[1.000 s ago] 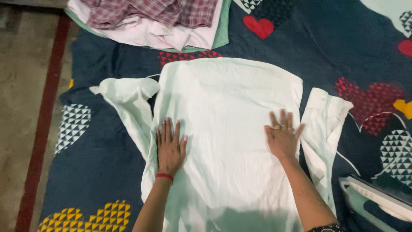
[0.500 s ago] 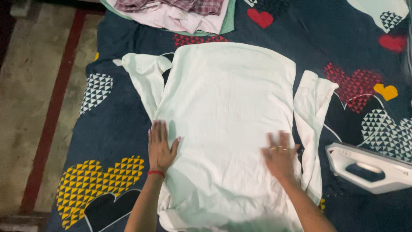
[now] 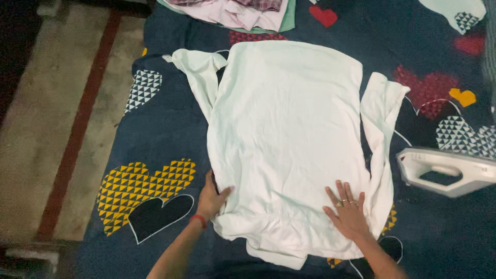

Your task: The person irons a white long-sleeved shirt on a bed. They spread the shirt, use a white electric iron to smooth the back and front, and adjust the collar and sleeves during the process.

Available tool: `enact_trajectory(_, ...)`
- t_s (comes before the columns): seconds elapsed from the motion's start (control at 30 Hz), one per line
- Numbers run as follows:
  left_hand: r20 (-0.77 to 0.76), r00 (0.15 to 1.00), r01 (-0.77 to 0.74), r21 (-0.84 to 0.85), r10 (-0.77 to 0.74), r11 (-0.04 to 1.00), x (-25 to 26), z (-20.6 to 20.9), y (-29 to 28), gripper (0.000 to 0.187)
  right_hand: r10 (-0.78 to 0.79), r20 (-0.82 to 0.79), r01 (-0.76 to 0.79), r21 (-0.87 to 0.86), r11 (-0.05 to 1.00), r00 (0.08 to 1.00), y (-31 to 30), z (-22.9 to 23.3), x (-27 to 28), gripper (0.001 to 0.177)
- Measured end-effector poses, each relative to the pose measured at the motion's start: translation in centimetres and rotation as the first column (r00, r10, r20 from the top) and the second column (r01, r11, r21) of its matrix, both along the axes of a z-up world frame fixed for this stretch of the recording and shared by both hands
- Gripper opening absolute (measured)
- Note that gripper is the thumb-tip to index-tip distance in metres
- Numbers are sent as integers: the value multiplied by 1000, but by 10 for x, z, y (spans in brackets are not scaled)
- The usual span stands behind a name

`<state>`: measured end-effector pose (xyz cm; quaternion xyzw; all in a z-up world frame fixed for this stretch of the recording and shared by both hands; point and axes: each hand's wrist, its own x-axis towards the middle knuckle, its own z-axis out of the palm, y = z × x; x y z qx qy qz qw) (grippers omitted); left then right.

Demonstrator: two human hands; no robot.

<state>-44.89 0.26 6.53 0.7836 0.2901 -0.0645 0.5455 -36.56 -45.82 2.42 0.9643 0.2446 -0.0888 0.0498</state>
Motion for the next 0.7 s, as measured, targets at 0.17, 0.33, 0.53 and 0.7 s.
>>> enact_trajectory(0.17, 133, 990, -76, 257, 43, 964, -31, -32, 17, 78, -61, 58, 43, 282, 958, 996, -11, 20, -14, 70)
enact_trajectory(0.33, -169, 982, 99, 116, -79, 988, -52, -36, 11, 72, 283, 66, -278, 498, 821, 957, 8, 75, -72, 72)
enact_trajectory(0.53, 195, 964, -180, -37, 183, 983, -75, -50, 16, 63, 423, -164, -336, 389, 858, 891, -4, 76, -112, 49)
enact_trajectory(0.7, 164, 967, -231, 247, 194, 941, -100, -30, 18, 63, 347, -221, -301, 219, 928, 911, -45, 40, -130, 21)
